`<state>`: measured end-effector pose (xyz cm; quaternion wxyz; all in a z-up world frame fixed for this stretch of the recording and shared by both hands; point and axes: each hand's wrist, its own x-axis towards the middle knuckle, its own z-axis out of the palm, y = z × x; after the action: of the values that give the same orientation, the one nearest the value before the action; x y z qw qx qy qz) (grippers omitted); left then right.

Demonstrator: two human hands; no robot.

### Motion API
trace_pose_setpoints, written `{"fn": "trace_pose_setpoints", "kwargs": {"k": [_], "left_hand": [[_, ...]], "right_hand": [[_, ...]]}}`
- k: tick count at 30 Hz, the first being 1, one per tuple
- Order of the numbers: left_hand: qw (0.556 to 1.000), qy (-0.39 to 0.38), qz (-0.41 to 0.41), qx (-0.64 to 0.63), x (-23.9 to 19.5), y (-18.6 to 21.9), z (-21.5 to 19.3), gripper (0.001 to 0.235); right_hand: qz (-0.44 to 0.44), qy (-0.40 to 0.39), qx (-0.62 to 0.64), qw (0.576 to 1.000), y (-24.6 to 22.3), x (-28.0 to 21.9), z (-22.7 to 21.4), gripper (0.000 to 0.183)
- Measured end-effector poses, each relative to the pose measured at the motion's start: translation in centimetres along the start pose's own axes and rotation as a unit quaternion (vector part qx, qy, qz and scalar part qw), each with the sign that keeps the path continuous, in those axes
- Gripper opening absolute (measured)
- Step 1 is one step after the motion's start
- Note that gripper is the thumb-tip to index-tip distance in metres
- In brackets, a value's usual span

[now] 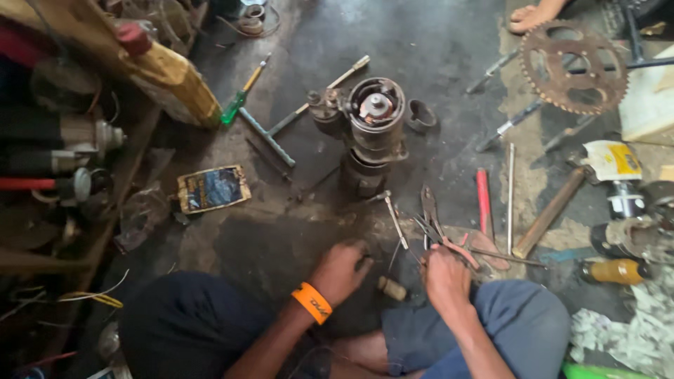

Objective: The person sits on the floor and uses pliers to strip and twist copper wires attached to a small metal component. They manipulate the wires and the component with both hands, occasionally adjusting their grip and the wire ends.

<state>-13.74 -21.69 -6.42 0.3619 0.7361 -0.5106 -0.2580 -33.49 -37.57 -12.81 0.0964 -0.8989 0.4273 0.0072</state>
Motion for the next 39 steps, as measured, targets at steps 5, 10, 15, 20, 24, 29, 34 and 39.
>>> {"fn": "trace_pose_setpoints", "kwargs": {"k": [5, 10, 15, 20, 24, 29, 34, 39], "left_hand": [[0.999, -0.008, 0.032, 0.024, 0.0, -0.4, 1.6, 0.018], [0.997, 0.008, 0.065, 0.045, -0.2, 0.5, 1.2, 0.017], [0.984, 0.077, 0.152, 0.044, -0.5, 2.4, 0.4, 0.025], [0.963, 0.057, 0.247, 0.091, -1.0, 2.9, -0.1, 0.050], [0.951, 0.029, 0.258, 0.166, -1.2, 1.6, 0.4, 0.036], [0.939, -0.042, 0.257, 0.225, -1.2, -0.5, 1.6, 0.015], [0.948, -0.091, 0.228, 0.201, -0.8, -1.8, 2.2, 0.015], [0.989, -0.065, 0.128, 0.043, 0.0, -2.4, 1.5, 0.013]], "right_hand": [[-0.020, -0.039, -0.039, 0.998, 0.4, 0.5, 0.1, 0.006], [0.025, -0.038, 0.132, 0.990, 1.7, 0.5, -1.0, 0.016], [0.028, -0.148, 0.552, 0.820, 1.9, 0.4, -2.0, 0.003], [-0.036, -0.233, 0.611, 0.756, 0.0, -1.1, -2.1, 0.004], [-0.048, -0.308, 0.606, 0.731, -1.2, -1.4, -2.5, 0.004], [-0.013, -0.358, 0.597, 0.718, -1.8, -1.4, -3.2, 0.009], [-0.030, -0.321, 0.294, 0.900, -2.0, -1.5, -3.4, 0.016], [-0.232, -0.094, 0.243, 0.937, -2.3, -1.6, -5.0, 0.014]]}}
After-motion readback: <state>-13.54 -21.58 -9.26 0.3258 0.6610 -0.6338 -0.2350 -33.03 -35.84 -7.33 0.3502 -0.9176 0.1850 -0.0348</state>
